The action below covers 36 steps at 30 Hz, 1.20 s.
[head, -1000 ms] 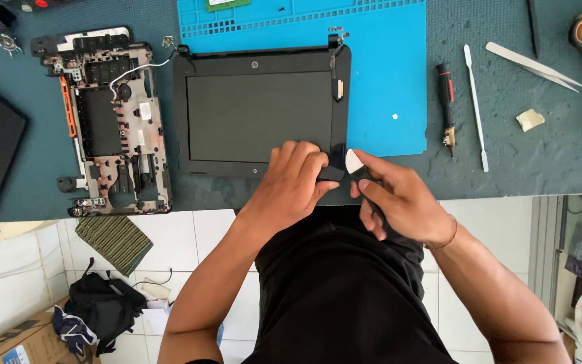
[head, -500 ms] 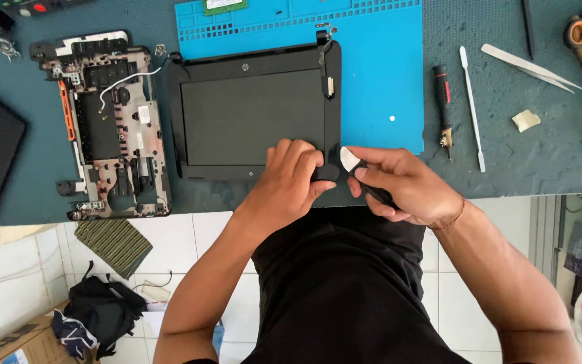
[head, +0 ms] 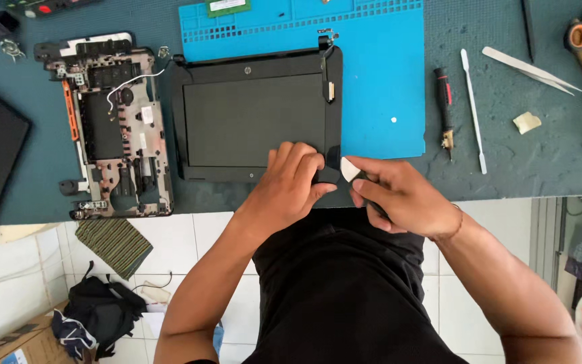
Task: The person uses a prying tool to carefully separate the screen bezel from the laptop display assembly. They work along the edges to release clips and then lift the bezel away, exposing the screen and internal cables.
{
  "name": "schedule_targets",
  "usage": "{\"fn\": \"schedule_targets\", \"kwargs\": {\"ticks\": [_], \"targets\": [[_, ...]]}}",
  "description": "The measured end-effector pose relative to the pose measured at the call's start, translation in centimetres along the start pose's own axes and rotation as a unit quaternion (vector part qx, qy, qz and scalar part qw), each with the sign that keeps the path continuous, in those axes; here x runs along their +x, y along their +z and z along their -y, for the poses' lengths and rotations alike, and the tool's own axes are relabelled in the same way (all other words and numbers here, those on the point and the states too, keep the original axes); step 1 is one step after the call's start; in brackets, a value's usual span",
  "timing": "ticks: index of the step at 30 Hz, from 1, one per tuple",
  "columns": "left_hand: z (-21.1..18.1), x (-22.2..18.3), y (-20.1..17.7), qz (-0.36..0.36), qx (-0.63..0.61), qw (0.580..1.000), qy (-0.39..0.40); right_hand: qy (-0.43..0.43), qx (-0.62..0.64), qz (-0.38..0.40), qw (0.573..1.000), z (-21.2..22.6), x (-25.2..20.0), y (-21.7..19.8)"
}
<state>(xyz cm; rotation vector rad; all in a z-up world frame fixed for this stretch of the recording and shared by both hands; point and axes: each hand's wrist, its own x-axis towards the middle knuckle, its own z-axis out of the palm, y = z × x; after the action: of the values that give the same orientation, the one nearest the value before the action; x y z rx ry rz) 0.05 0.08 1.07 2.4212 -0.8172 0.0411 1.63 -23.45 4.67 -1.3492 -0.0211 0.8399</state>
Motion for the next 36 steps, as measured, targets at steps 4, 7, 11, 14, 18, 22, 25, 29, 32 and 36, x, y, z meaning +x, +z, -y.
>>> {"fn": "schedule_targets", "kwargs": {"ticks": [4,7,11,14,18,22,25,29,32,36], "targets": [[0.0,0.0,0.0,0.003,-0.01,1.0,-0.005,-0.006,0.023,0.017,1.0,-0.4,0.3,-0.6],[0.2,0.0,0.4,0.001,-0.004,1.0,-0.004,0.0,0.055,0.02,0.998,-0.4,1.3,-1.1],[0.3,0.3,0.1,0.002,-0.013,1.0,-0.006,-0.026,0.034,0.012,0.999,0.9,2.7,-1.5],[0.6,0.6,0.0,-0.008,-0.008,1.0,-0.008,-0.026,0.011,0.016,0.999,1.1,3.5,-1.6],[1.4,0.3,1.7,-0.011,0.024,1.0,0.002,-0.031,-0.11,-0.053,0.992,-2.1,4.5,-1.5],[1.3,0.3,1.9,-0.011,0.042,0.999,0.005,-0.101,-0.397,-0.111,0.906,-4.6,4.9,-2.6],[1.1,0.2,1.6,-0.012,0.043,0.999,-0.003,-0.095,-0.43,-0.102,0.892,-2.4,4.7,-2.2],[0.8,0.1,1.8,-0.008,0.065,0.998,-0.009,-0.13,-0.487,-0.101,0.858,-1.1,4.1,-3.4],[0.6,0.0,1.9,-0.006,0.074,0.997,-0.019,-0.234,-0.588,-0.165,0.756,-1.7,4.4,-5.6],[-0.8,0.2,0.7,0.037,0.114,0.99,-0.08,-0.258,-0.58,-0.145,0.759,-1.4,4.0,-6.6]]}}
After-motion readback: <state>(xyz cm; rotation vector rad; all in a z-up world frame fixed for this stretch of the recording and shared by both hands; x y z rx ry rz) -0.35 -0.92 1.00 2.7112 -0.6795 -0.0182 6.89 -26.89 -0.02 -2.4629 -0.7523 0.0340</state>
